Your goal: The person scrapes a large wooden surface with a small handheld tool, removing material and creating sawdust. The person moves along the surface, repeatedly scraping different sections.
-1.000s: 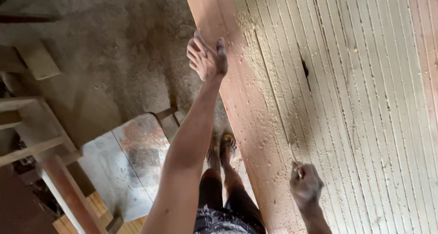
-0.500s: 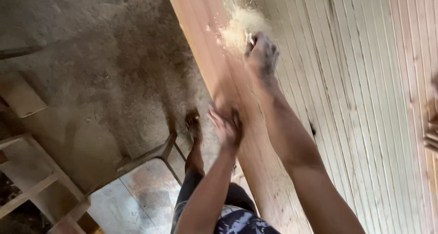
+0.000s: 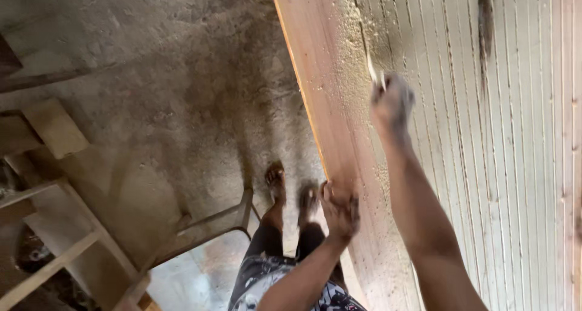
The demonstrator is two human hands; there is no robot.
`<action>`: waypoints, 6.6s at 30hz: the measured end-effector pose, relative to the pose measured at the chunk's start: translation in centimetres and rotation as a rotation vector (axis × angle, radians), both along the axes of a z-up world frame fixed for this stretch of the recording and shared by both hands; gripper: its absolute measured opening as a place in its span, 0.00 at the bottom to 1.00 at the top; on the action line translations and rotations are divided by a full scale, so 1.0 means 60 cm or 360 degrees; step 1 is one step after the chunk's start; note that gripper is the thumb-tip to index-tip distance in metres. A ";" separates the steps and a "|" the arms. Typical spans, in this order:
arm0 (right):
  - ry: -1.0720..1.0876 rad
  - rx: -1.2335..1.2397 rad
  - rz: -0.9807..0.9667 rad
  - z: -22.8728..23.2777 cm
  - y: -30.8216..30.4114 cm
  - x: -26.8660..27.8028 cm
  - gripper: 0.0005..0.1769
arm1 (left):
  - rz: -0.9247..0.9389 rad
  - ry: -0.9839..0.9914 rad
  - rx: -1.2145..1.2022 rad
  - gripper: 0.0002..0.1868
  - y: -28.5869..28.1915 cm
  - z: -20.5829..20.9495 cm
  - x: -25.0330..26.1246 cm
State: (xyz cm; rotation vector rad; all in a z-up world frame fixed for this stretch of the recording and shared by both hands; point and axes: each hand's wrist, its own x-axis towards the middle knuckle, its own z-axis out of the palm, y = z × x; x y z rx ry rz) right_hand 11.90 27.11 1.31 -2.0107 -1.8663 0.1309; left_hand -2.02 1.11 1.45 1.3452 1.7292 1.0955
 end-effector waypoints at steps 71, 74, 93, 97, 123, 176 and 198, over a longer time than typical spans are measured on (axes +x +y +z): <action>0.0249 0.0307 -0.0171 -0.003 0.152 -0.017 0.10 | -0.0072 0.1274 -0.0455 0.39 1.141 -0.165 -0.215; 0.0369 0.0364 -0.0150 -0.023 0.195 -0.035 0.10 | -0.0052 0.1171 -0.0612 0.40 1.134 -0.128 -0.217; 0.0322 0.0238 -0.0155 0.007 0.624 -0.119 0.10 | -0.0192 0.1119 -0.0823 0.39 1.147 -0.038 -0.195; 0.0252 0.0170 -0.0031 -0.008 0.748 -0.146 0.03 | -0.0133 0.1019 -0.0461 0.39 1.139 -0.031 -0.202; 0.0318 0.0312 0.0081 0.037 0.751 -0.172 0.13 | -0.0155 0.0915 -0.0218 0.37 1.143 -0.038 -0.216; -0.0075 0.0605 0.0251 -0.091 1.178 -0.229 0.08 | -0.0362 0.1190 -0.0799 0.41 1.752 -0.057 -0.314; -0.0288 0.0531 0.0262 -0.052 1.078 -0.201 0.08 | -0.0377 0.1231 -0.0820 0.42 1.757 -0.017 -0.311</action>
